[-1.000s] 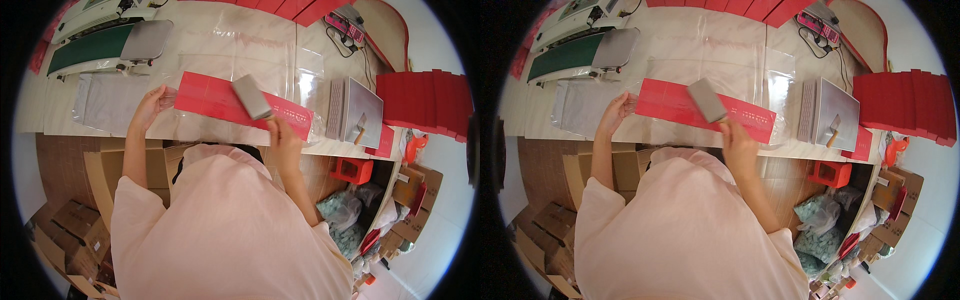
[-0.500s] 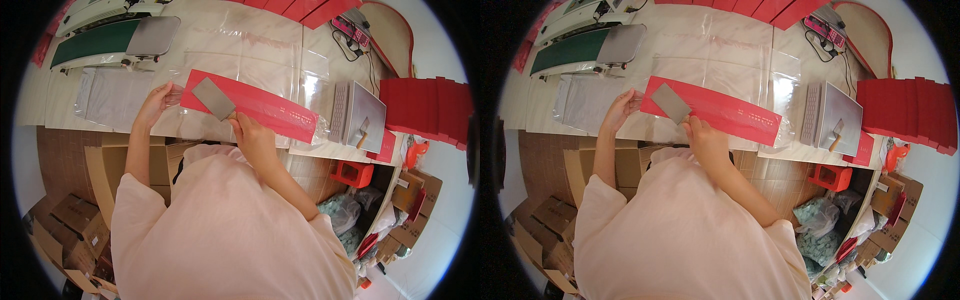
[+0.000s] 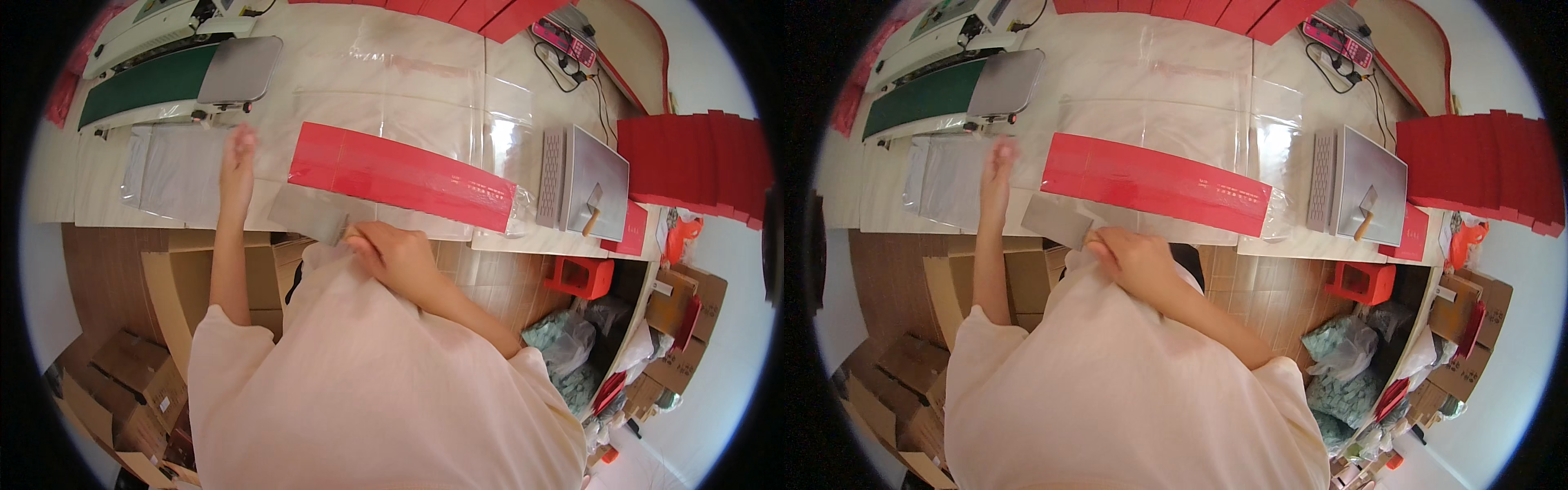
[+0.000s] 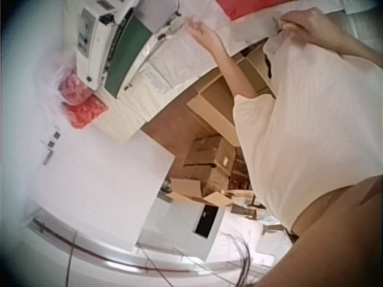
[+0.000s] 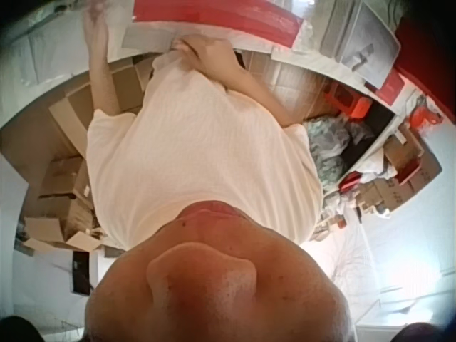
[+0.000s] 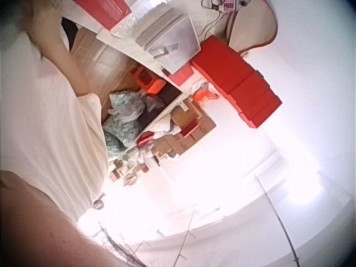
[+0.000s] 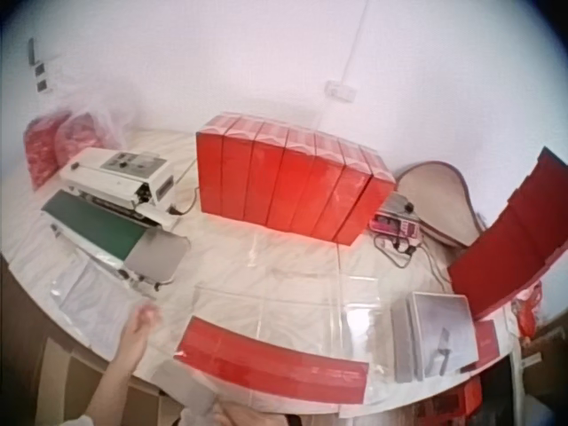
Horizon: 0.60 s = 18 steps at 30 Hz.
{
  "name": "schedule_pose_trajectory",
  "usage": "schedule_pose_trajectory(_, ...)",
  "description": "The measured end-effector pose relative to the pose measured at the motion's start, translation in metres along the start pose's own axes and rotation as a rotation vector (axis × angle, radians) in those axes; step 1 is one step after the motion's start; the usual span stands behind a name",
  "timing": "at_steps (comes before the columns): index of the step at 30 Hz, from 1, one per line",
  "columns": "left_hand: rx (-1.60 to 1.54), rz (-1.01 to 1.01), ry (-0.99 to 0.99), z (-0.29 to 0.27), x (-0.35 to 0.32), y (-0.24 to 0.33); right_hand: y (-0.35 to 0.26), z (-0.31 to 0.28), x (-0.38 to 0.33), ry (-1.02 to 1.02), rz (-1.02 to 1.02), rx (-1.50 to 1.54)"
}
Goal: The person places red rectangular boxes into clear plastic sleeves on a workbench. They use a flat metal tool to smooth the plastic and press the edges of the sleeves closed. The person handles the boxes and sleeves repeatedly, stacking the wrapped items on the table.
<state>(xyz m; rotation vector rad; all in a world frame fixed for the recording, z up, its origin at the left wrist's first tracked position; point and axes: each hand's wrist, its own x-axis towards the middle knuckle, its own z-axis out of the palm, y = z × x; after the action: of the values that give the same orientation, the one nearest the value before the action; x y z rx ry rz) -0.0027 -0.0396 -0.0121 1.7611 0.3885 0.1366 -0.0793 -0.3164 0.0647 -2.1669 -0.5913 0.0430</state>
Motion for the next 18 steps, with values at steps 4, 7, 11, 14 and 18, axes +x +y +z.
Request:
schedule_pose_trajectory(4,0.676,0.6,-0.026,0.011,-0.014,0.035,0.015,-0.042,-0.032,0.256,0.328,-0.012)
schedule_pose_trajectory(7,0.991,0.774,-0.31,0.043,-0.035,0.05,0.044,-0.071,-0.057,0.532,0.592,-0.009)
schedule_pose_trajectory(11,1.063,0.731,-0.511,0.077,-0.058,0.049,0.075,-0.117,-0.082,0.838,0.641,0.098)
schedule_pose_trajectory(14,1.112,0.751,-0.588,0.094,-0.074,0.048,0.107,-0.144,-0.106,0.966,0.748,0.136)
schedule_pose_trajectory(18,1.142,0.788,-0.628,0.113,-0.089,0.05,0.144,-0.176,-0.128,1.094,0.864,0.381)
